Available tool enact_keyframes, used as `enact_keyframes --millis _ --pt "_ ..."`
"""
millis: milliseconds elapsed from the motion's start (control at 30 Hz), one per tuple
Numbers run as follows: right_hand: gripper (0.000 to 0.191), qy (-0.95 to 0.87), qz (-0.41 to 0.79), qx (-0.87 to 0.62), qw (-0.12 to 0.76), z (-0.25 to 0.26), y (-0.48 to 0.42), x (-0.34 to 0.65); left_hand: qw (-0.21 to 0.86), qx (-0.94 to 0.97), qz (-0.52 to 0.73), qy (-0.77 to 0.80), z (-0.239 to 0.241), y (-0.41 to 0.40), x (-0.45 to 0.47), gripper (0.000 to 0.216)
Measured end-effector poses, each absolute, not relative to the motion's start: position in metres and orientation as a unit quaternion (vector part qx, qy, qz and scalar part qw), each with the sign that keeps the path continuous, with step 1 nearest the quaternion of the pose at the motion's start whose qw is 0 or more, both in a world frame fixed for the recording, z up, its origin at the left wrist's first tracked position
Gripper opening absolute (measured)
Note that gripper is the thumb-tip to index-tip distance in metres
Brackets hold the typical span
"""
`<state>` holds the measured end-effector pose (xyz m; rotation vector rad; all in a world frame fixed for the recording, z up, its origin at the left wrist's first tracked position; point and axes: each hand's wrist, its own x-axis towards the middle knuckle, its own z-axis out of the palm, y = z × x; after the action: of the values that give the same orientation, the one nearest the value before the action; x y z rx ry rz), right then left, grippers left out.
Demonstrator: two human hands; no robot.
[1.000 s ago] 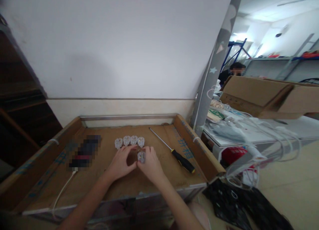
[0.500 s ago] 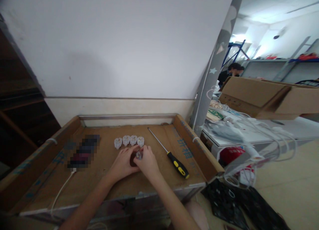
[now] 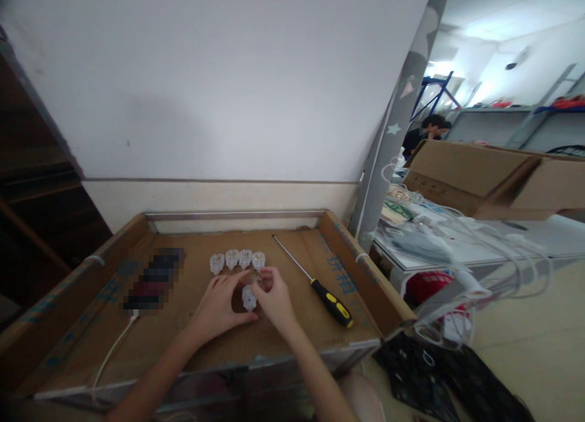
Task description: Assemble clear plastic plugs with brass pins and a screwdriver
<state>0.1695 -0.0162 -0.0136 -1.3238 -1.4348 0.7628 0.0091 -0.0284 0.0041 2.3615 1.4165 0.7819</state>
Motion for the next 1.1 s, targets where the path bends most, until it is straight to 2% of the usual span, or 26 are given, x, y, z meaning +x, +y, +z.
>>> enact_keyframes --millis 133,300,367,567,733,1000,1100 --pt "0.024 -0.582 0.303 -0.533 0.535 -0.011 -0.014 0.170 0.131 0.823 0.274 0.480 0.008 -0.026 0.001 0.078" --pt "0.020 -0.604 0.277 -0.524 0.533 0.000 -0.011 0.166 0.101 0.832 0.298 0.457 0.025 -0.006 0.003 0.032" --pt "0.020 -0.608 0.255 -0.525 0.538 0.002 -0.008 0.164 0.087 0.832 0.307 0.454 0.027 0.003 0.008 0.023" --pt "0.025 -0.614 0.183 -0.527 0.559 -0.003 -0.009 0.157 0.097 0.812 0.352 0.455 0.014 0.011 0.014 0.013" --pt "0.016 -0.626 0.143 -0.523 0.560 -0.004 -0.018 0.153 0.109 0.815 0.361 0.440 0.009 0.007 0.014 0.013" --pt "0.018 -0.631 0.130 -0.516 0.564 -0.006 -0.016 0.154 0.112 0.824 0.350 0.431 0.008 0.008 0.017 0.012" --pt "0.009 -0.626 0.126 -0.516 0.571 -0.006 -0.015 0.155 0.107 0.825 0.344 0.436 0.009 0.008 0.017 0.011"
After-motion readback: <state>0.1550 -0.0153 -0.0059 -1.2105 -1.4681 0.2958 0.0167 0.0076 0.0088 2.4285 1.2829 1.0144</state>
